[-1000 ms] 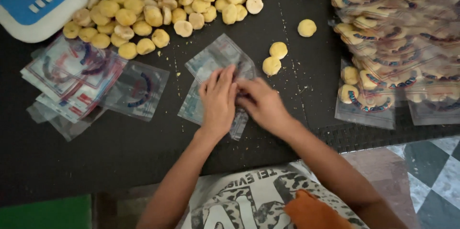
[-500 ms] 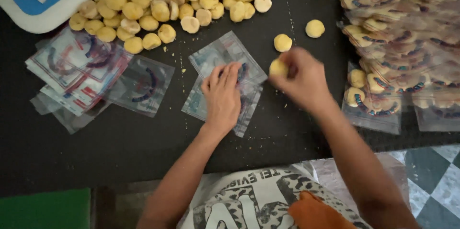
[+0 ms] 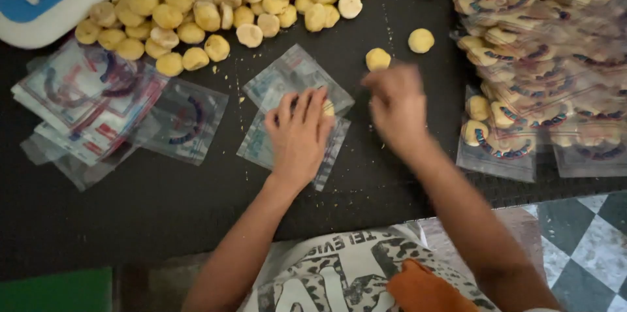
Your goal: Packing small round pastries into individual plastic bags from a large pile on a table.
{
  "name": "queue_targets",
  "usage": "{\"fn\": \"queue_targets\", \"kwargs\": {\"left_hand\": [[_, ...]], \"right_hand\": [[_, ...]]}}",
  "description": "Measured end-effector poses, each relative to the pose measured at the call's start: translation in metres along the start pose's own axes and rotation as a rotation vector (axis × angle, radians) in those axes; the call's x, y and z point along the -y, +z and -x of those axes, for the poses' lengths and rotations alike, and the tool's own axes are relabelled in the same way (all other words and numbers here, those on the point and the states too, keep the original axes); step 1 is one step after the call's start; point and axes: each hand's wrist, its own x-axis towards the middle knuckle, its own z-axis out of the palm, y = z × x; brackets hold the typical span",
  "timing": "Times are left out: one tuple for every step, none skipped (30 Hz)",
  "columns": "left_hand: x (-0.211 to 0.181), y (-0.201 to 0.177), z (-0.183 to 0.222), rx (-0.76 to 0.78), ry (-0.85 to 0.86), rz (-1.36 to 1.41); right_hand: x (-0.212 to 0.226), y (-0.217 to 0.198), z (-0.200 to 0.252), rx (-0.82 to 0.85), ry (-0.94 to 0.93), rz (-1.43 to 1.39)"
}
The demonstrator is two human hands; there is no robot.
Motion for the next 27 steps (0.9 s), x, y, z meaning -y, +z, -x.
{"fn": "queue_targets", "kwargs": {"left_hand": [[-0.002, -0.002, 0.000, 0.002, -0.007, -0.003], [-0.003, -0.004, 0.000, 0.001, 0.010, 0.007], [-0.005, -0.006, -0.003, -0.003, 0.031, 0.017], [-0.004, -0.005, -0.003, -0.005, 0.029, 0.012], [-0.003, -0.004, -0.003, -0.017, 0.030, -0.010], [-0.002, -0.003, -0.003, -0.029, 0.030, -0.032], [-0.003, -0.003, -0.003, -0.028, 0.026, -0.034], [-0.003, -0.002, -0.004, -0.035, 0.012, -0.016], [-0.003, -0.002, -0.004, -0.041, 0.000, 0.003], [-0.003, -0.001, -0.004, -0.040, -0.003, 0.001], [-0.003, 0.000, -0.004, -0.019, -0.021, 0.007], [-0.003, 0.000, -0.003, 0.002, -0.040, 0.013], [-0.004, -0.005, -0.004, 0.006, -0.041, 0.012], [-0.006, -0.011, -0.005, 0.060, -0.049, 0.038], [-0.008, -0.016, -0.008, 0.111, -0.052, 0.066], [-0.005, -0.013, -0.005, 0.112, -0.048, 0.066], [-0.002, -0.009, -0.003, 0.109, -0.050, 0.074], [0.001, -0.005, -0.001, 0.106, -0.053, 0.081], [-0.004, -0.017, -0.006, 0.103, -0.049, 0.079], [-0.008, -0.028, -0.010, 0.072, -0.046, 0.122], [-0.012, -0.040, -0.014, 0.039, -0.046, 0.165], [-0.012, -0.042, -0.016, 0.034, -0.045, 0.162], [-0.014, -0.044, -0.016, 0.026, -0.029, 0.133], [-0.015, -0.045, -0.016, 0.018, -0.013, 0.104], [-0.011, -0.037, -0.015, 0.016, -0.013, 0.105], [-0.007, -0.029, -0.013, 0.006, 0.013, 0.090], [-0.004, -0.022, -0.009, 0.002, 0.039, 0.075]], "right_hand": [[-0.007, -0.001, -0.009, 0.006, -0.002, -0.004], [-0.015, -0.001, -0.018, 0.059, -0.026, 0.187], [-0.023, -0.002, -0.030, 0.106, -0.051, 0.380], [-0.032, 0.003, -0.031, 0.106, -0.055, 0.377], [-0.041, 0.007, -0.031, 0.097, -0.108, 0.344], [-0.050, 0.012, -0.032, 0.088, -0.160, 0.310], [-0.043, 0.011, -0.026, 0.091, -0.164, 0.307], [-0.036, 0.010, -0.019, 0.039, -0.100, 0.210], [-0.029, 0.008, -0.013, -0.012, -0.034, 0.114], [-0.011, -0.001, -0.005, -0.009, -0.035, 0.112], [0.008, -0.009, 0.003, -0.013, 0.033, 0.024], [0.026, -0.018, 0.012, -0.017, 0.101, -0.064], [0.046, -0.020, 0.017, -0.014, 0.104, -0.067], [0.065, -0.023, 0.023, 0.043, 0.153, -0.285], [0.084, -0.026, 0.028, 0.095, 0.201, -0.501], [0.074, -0.017, 0.027, 0.091, 0.203, -0.501], [0.064, -0.008, 0.026, 0.126, 0.120, -0.398], [0.055, 0.000, 0.025, 0.160, 0.038, -0.295], [0.048, -0.001, 0.024, 0.155, 0.036, -0.295], [0.042, -0.001, 0.024, 0.170, -0.032, -0.239], [0.037, -0.001, 0.023, 0.187, -0.102, -0.183], [0.039, -0.004, 0.022, 0.184, -0.107, -0.184], [0.041, -0.009, 0.022, 0.225, -0.131, -0.105], [0.043, -0.013, 0.022, 0.265, -0.155, -0.026], [0.043, -0.011, 0.021, 0.265, -0.156, -0.024], [0.043, -0.010, 0.019, 0.233, -0.196, 0.012], [0.044, -0.008, 0.020, 0.204, -0.231, 0.045]]}}
